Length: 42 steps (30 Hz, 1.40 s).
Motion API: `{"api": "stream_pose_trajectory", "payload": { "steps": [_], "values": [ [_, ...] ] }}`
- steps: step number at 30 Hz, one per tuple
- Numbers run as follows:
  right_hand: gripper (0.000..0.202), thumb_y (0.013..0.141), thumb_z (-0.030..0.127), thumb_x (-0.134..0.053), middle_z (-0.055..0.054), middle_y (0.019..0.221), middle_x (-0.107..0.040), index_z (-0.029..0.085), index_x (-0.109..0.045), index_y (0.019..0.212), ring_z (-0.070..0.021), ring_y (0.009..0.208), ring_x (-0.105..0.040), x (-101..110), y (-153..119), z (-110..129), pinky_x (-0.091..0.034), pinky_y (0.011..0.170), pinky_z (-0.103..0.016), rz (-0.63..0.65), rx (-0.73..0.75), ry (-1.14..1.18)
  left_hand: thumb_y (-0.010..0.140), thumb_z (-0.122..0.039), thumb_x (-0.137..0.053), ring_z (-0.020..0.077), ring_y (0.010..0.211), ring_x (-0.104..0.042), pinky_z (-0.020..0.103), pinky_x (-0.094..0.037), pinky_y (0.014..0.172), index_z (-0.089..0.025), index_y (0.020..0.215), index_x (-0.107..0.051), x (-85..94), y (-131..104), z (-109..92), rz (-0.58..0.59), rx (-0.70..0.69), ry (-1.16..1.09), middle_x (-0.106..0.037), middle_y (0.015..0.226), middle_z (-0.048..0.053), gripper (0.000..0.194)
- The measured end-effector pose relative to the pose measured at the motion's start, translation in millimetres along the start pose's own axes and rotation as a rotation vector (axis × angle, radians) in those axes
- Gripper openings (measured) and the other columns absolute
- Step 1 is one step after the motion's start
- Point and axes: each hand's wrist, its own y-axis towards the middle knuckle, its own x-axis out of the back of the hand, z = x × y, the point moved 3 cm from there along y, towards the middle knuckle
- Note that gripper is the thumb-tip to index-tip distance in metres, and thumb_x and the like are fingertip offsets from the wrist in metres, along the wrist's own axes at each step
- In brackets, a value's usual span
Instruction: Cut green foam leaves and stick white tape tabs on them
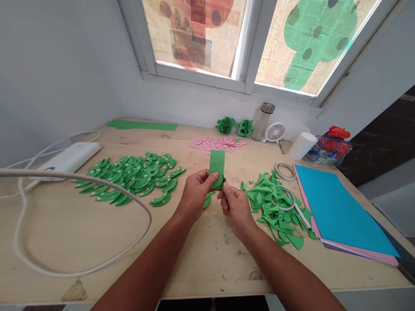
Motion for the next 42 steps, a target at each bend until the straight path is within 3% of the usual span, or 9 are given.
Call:
{"api": "stream_pose_trajectory", "payload": {
  "steps": [22,30,42],
  "values": [
    [0.046,0.07,0.062,-0.059,0.01,0.035,-0.034,0.017,-0.054,0.059,-0.0041,0.034,-0.021,0.4,-0.8,1.9,-0.012,0.036,-0.021,-0.015,-0.003,-0.013,0.064,-0.03,-0.072,0.0087,0.05,-0.046,0.022,-0.039,0.052,-0.016,0.058,-0.054,5.3,3.2,-2.3,-0.016,-0.028,0.002,-0.051,0.053,-0.004,0.023],
    [0.048,0.067,0.064,-0.061,0.01,0.035,-0.033,0.017,-0.055,0.06,-0.0036,0.033,-0.019,1.8,1.6,0.1,-0.009,0.036,-0.022,-0.005,-0.021,0.009,0.067,-0.032,-0.069,0.0095,0.048,-0.047,0.024,-0.04,0.051,-0.016,0.059,-0.055,4.8,2.7,-4.3,0.031,-0.045,0.037,-0.051,0.053,-0.004,0.023],
    [0.048,0.07,0.063,-0.059,0.011,0.035,-0.033,0.016,-0.055,0.061,-0.0034,0.033,-0.02,1.7,1.2,-1.4,-0.011,0.036,-0.021,0.001,-0.016,-0.015,0.067,-0.028,-0.069,0.0084,0.049,-0.047,0.022,-0.042,0.051,-0.016,0.059,-0.054,5.2,2.8,-4.4,-0.003,-0.044,0.008,-0.05,0.054,-0.006,0.022]
  ]
}}
